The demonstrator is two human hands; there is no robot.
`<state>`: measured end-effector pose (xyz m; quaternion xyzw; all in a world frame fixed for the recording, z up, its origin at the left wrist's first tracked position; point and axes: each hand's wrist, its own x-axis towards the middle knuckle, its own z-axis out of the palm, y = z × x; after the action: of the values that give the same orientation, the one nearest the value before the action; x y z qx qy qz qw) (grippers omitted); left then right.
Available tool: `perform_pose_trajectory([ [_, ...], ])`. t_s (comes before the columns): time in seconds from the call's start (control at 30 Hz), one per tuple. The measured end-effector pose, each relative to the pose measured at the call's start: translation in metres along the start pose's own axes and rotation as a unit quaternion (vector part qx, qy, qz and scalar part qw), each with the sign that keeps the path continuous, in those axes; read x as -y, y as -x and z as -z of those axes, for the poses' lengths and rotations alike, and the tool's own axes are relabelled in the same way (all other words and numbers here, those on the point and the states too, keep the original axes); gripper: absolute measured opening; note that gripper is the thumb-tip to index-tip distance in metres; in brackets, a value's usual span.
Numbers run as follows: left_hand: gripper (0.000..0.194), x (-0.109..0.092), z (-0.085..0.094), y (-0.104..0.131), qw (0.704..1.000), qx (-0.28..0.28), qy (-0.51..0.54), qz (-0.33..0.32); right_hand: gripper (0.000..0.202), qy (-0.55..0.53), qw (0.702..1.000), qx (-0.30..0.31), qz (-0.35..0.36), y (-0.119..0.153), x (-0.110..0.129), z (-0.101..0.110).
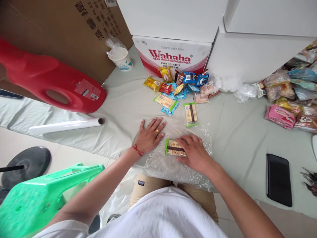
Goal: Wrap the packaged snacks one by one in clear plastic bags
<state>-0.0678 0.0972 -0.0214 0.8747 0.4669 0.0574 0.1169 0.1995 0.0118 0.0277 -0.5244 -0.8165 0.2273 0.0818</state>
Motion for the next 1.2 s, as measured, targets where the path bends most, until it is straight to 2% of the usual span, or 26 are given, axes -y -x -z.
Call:
perform_pose_trajectory([
  [0.1,0.057,0.002,0.006,-0.003,0.998,-0.042,0.042,0.033,0.052,-0.005,0.997,-0.079,-0.022,-0.013,-0.016,0.017],
  [0.17,0.058,0.002,0.01,-0.011,0.992,-0.081,0.073,0.066,0.057,0.032,0.989,-0.117,-0.085,-0.026,-0.034,0.028],
  [0.23,0.062,-0.001,0.014,-0.024,0.99,-0.086,0.086,0.069,0.07,0.059,0.98,-0.111,-0.157,-0.038,-0.053,0.034],
  [0.3,0.074,-0.004,0.015,-0.039,0.995,-0.06,0.075,0.04,0.08,0.066,0.972,-0.089,-0.208,-0.047,-0.067,0.035],
  [0.33,0.079,-0.005,0.015,-0.047,0.997,-0.048,0.063,0.026,0.081,0.068,0.969,-0.077,-0.225,-0.05,-0.072,0.035],
  [0.4,0.083,-0.005,0.015,-0.06,0.998,-0.038,0.042,0.01,0.069,0.069,0.964,-0.05,-0.252,-0.052,-0.078,0.035],
  [0.5,0.065,0.001,0.019,-0.071,0.999,-0.022,0.045,-0.002,0.037,0.054,0.964,-0.032,-0.257,-0.049,-0.08,0.037],
  [0.6,0.035,0.009,0.031,-0.069,0.996,-0.008,0.082,-0.041,0.024,0.041,0.979,-0.073,-0.186,-0.04,-0.076,0.045],
  [0.67,0.027,0.011,0.043,-0.06,0.992,-0.018,0.098,-0.08,0.024,0.042,0.987,-0.102,-0.112,-0.028,-0.069,0.051],
  [0.77,0.025,0.01,0.057,-0.033,0.986,-0.047,0.087,-0.137,0.025,0.059,0.99,-0.129,-0.014,-0.002,-0.053,0.054],
  [0.9,0.028,0.004,0.053,0.015,0.974,-0.063,0.053,-0.211,0.023,0.073,0.985,-0.139,0.069,0.037,-0.039,0.038],
  [1.07,0.03,0.003,0.03,0.06,0.955,0.022,0.041,-0.294,0.027,0.054,0.991,-0.084,0.085,0.078,-0.046,0.007],
  [1.13,0.026,0.006,0.028,0.071,0.953,0.023,0.043,-0.3,0.029,0.038,0.993,-0.082,0.074,0.094,-0.046,0.0],
  [1.2,0.022,0.008,0.034,0.079,0.955,-0.003,0.056,-0.29,0.032,0.027,0.992,-0.112,0.057,0.11,-0.039,-0.006],
])
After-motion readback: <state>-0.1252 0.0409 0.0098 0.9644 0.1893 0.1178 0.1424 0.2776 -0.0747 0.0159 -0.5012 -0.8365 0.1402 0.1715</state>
